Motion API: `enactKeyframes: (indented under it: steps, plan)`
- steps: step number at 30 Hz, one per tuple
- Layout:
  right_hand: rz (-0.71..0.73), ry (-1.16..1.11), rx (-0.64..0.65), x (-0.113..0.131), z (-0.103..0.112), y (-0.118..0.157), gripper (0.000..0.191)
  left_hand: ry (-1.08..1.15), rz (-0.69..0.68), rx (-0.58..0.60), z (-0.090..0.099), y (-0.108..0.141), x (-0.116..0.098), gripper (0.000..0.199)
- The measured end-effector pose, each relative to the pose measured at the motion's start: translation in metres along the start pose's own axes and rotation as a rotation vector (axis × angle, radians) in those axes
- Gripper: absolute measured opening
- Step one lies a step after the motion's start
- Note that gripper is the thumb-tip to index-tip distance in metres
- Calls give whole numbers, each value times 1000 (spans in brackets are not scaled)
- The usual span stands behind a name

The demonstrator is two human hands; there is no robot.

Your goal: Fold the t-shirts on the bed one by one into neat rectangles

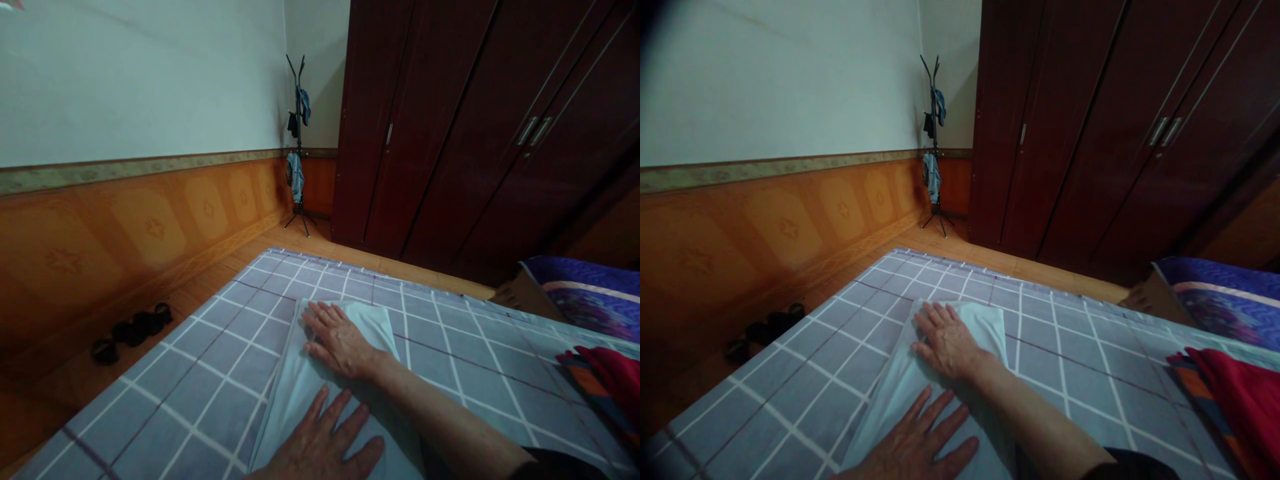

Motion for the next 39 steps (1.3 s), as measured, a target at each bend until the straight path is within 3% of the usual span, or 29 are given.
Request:
enactKeyframes:
  steps: [3, 6, 9, 14, 16, 19, 21, 23, 26, 31, 33, 35, 39]
  plan:
    - [118, 16, 38, 16, -5, -16, 54, -23, 5, -16, -6, -1, -1, 47]
    - [-55, 44, 17, -8, 2, -34, 56, -15, -1, -10, -6, -1, 0, 49]
    - [-181, 48, -43, -24, 10, -34, 62, 5, -15, 1, 0, 0, 0, 50]
    - [-92, 85, -57, -17, 1, 7, 55, -12, -6, 21, 18, 5, 3, 53]
    - [-206, 89, -63, -37, 0, 26, 52, 64, -24, 68, 25, 6, 4, 62]
    - [-513, 77, -152, -74, 10, 63, 50, 240, -27, 179, 33, 4, 5, 78]
    - [-601, 43, -197, -74, 14, 89, 48, 327, -18, 245, 37, 3, 4, 78]
    - [-598, -35, -204, -56, 10, 117, 42, 395, 7, 255, 45, 5, 7, 69]
    - [-597, -227, -142, -20, -8, 160, 30, 485, 136, 150, 58, 8, 40, 54]
    - [-765, -768, -46, 10, -48, 215, 30, 468, 389, -65, 65, -15, 151, 50]
    - [-801, -1101, -19, 19, -66, 220, 35, 487, 439, -3, 54, -40, 189, 52]
    - [-819, -1378, -13, 29, -78, 218, 37, 543, 405, 114, 40, -69, 208, 54]
    - [-860, -1651, -10, 45, -89, 211, 29, 623, 311, 273, 23, -118, 210, 59]
Point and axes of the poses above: each hand's wrist, its own y-axis away from the middle knuckle, its own z-axis out of the back of the hand, x = y × z, the point moved 9 cm from there along -y, towards the middle knuckle, and after that the axes turned 15 degrees about x, right-handed, at the moved point
